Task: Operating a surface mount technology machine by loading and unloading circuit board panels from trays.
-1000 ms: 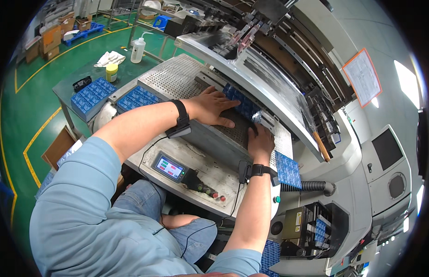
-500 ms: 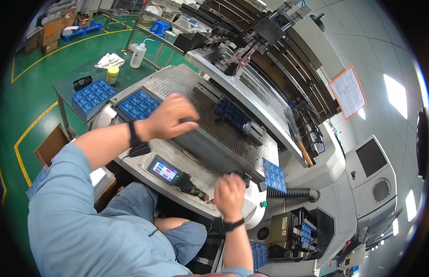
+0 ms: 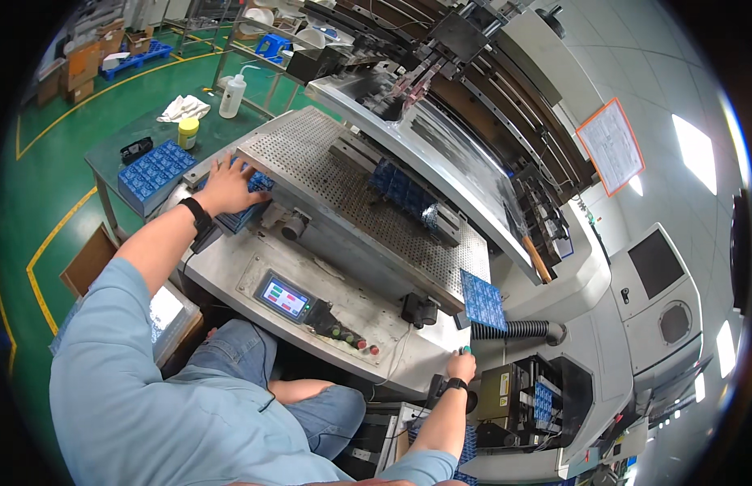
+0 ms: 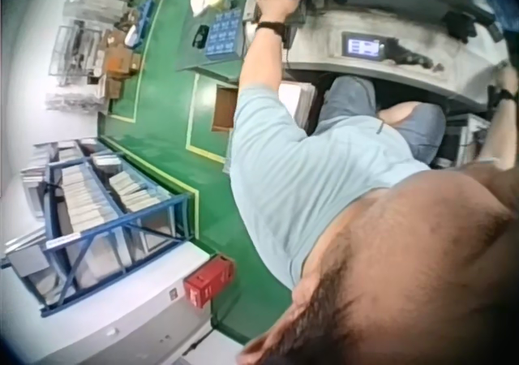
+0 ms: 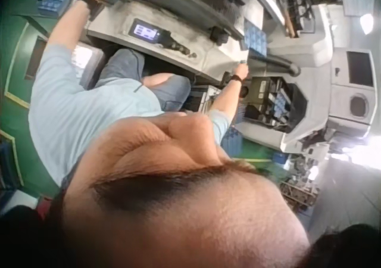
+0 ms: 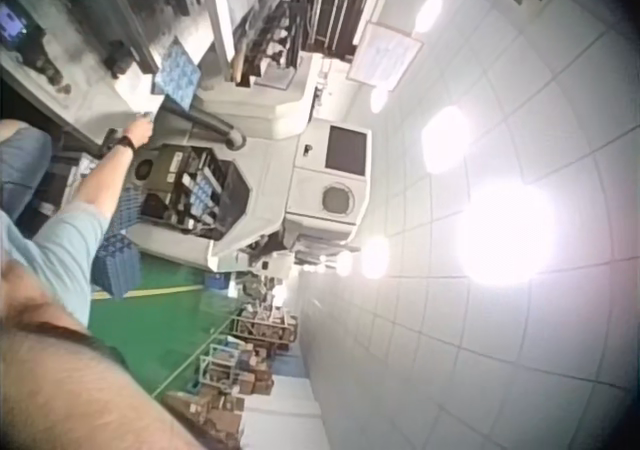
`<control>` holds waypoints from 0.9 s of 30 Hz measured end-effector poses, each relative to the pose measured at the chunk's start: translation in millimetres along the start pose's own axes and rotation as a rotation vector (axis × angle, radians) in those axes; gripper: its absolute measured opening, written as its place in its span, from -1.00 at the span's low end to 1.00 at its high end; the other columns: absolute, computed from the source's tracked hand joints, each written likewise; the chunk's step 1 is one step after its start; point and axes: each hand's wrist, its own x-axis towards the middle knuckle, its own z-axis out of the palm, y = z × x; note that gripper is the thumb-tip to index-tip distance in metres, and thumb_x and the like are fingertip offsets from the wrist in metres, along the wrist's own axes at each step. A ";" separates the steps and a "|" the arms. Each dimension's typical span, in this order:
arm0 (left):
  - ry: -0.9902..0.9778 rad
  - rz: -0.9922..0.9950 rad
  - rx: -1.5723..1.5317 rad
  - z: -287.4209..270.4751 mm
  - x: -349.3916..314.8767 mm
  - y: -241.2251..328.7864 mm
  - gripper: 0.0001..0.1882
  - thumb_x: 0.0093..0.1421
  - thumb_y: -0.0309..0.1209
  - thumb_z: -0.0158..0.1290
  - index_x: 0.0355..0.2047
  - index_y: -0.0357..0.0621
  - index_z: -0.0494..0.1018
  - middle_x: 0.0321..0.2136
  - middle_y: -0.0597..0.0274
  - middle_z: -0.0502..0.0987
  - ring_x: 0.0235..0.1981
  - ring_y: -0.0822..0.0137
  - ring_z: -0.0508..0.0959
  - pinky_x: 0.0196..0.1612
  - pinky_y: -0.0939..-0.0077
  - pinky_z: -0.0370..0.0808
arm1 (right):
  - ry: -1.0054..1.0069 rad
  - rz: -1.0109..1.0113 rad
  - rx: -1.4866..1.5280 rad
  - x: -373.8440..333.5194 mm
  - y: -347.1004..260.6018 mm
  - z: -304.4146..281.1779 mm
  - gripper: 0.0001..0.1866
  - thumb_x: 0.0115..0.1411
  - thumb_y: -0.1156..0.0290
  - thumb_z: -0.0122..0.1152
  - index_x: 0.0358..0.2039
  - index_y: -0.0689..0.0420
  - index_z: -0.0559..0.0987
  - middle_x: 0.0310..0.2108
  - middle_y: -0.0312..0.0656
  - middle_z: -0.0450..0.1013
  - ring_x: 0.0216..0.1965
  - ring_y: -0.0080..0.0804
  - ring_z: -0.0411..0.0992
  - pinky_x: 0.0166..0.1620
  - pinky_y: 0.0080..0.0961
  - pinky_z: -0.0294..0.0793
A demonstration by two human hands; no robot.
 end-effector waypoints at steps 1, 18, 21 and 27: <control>-0.071 -0.038 -0.012 0.3 3.5 3.3 -0.18 0.15 0.25 0.08 0.29 0.03 0.35 0.31 -0.04 0.25 0.37 -0.29 0.10 0.36 -0.30 -0.01 | -0.041 0.007 -0.011 3.9 -2.4 0.5 -0.63 0.21 0.19 0.20 -0.07 0.14 0.61 -0.01 0.04 0.49 0.05 0.07 0.46 0.08 -0.05 0.47; -0.043 -0.056 0.066 20.5 13.5 7.5 -0.20 0.09 0.21 0.16 0.28 0.19 0.35 0.30 0.20 0.32 0.33 -0.27 0.20 0.22 -0.30 0.21 | -0.126 -0.085 0.124 7.3 -8.0 -22.5 -0.68 0.29 0.20 0.13 -0.06 0.09 0.62 -0.12 -0.04 0.58 -0.07 -0.06 0.55 -0.02 -0.12 0.54; 0.039 -0.055 0.078 26.5 14.1 4.6 -0.20 0.10 0.17 0.17 0.29 0.12 0.33 0.30 0.20 0.32 0.32 -0.28 0.22 0.21 -0.31 0.22 | -0.127 0.178 1.230 -13.1 -37.7 -34.6 -0.71 0.37 0.19 0.11 -0.10 0.13 0.59 -0.24 -0.15 0.59 -0.21 -0.27 0.56 -0.14 -0.25 0.55; 0.004 -0.062 0.095 26.1 13.8 4.1 -0.14 0.09 0.17 0.17 0.32 0.05 0.28 0.31 0.20 0.31 0.32 -0.23 0.23 0.20 -0.23 0.26 | -0.238 0.177 2.003 -39.6 -85.9 -77.9 -0.76 0.42 0.23 0.05 -0.16 0.13 0.54 -0.37 -0.27 0.53 -0.31 -0.41 0.50 -0.22 -0.39 0.52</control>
